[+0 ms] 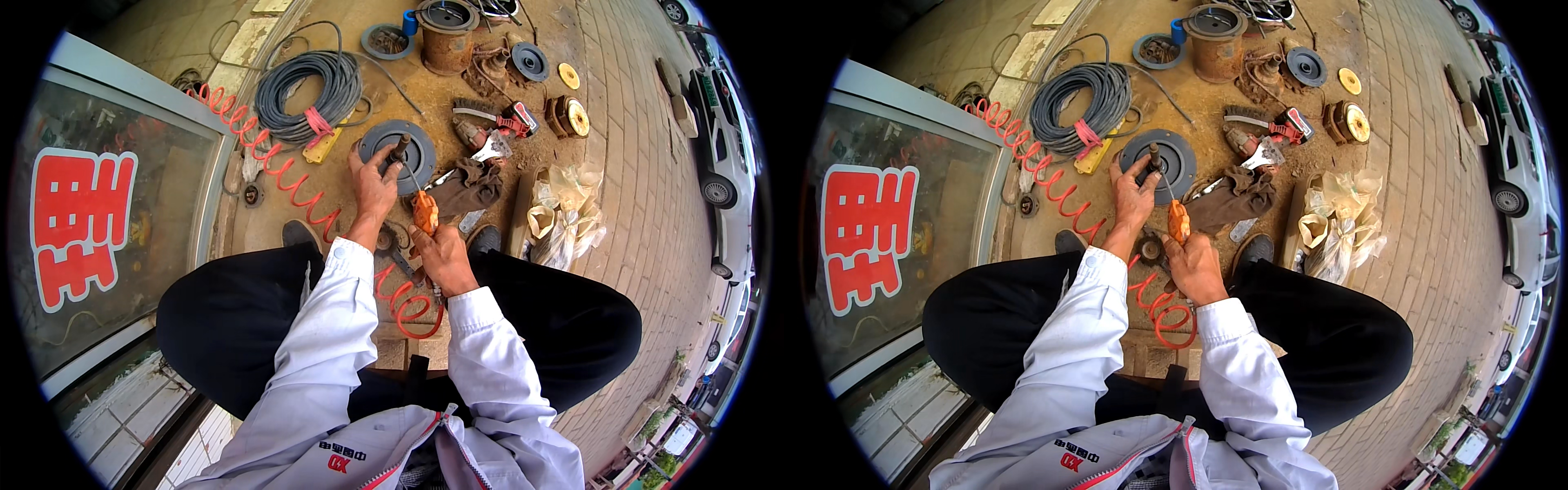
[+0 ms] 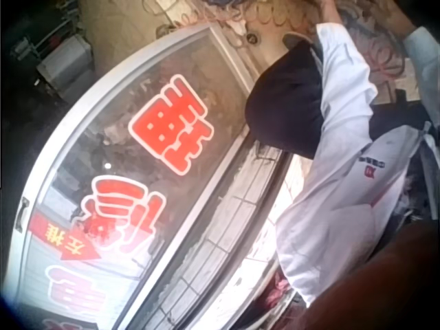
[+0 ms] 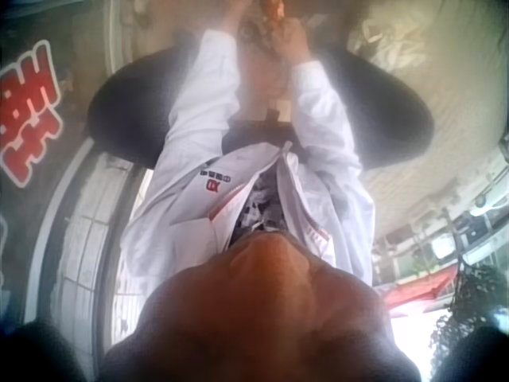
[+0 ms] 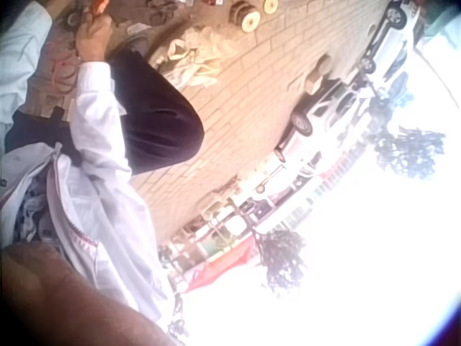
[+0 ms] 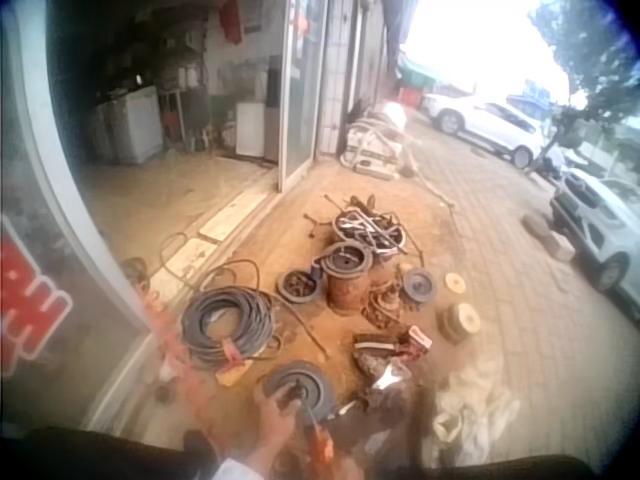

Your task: The person sits on the ground and uses a pneumatic air gun to clean a cylindrical mechanical part. They then use a hammer to tap a metal rod into the part and adjust components by hand.

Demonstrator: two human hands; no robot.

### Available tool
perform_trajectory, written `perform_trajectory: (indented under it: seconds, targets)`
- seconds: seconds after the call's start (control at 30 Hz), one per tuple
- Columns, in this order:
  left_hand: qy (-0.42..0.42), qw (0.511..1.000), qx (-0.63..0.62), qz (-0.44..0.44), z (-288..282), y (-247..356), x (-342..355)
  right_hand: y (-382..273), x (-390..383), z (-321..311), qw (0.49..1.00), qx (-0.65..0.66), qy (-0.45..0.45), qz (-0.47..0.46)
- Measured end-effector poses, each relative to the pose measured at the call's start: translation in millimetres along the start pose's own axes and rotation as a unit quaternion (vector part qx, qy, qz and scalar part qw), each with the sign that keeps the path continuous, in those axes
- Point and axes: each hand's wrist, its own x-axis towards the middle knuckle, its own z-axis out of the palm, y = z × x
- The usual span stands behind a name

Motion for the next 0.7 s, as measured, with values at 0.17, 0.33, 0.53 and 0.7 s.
perform_trajectory:
  seconds: [0.17,0.33,0.53,0.7]
  targets:
    - [0.004,1.000,0.015,0.012,0.3,-1.1,-0.9,-1.1,1.1,-7.7,0.999,-0.032,-0.010,0.003]
    - [0.006,1.000,0.017,0.014,-1.7,-5.7,3.8,-20.9,0.8,-21.2,0.998,-0.033,-0.045,0.041]
    - [-0.001,0.998,0.054,0.022,-1.4,23.5,-4.8,-62.3,3.6,-81.5,0.989,-0.126,-0.066,0.028]
    - [0.008,0.991,0.121,0.052,-3.5,13.1,2.2,-73.0,12.8,-101.0,0.980,-0.162,-0.109,0.051]
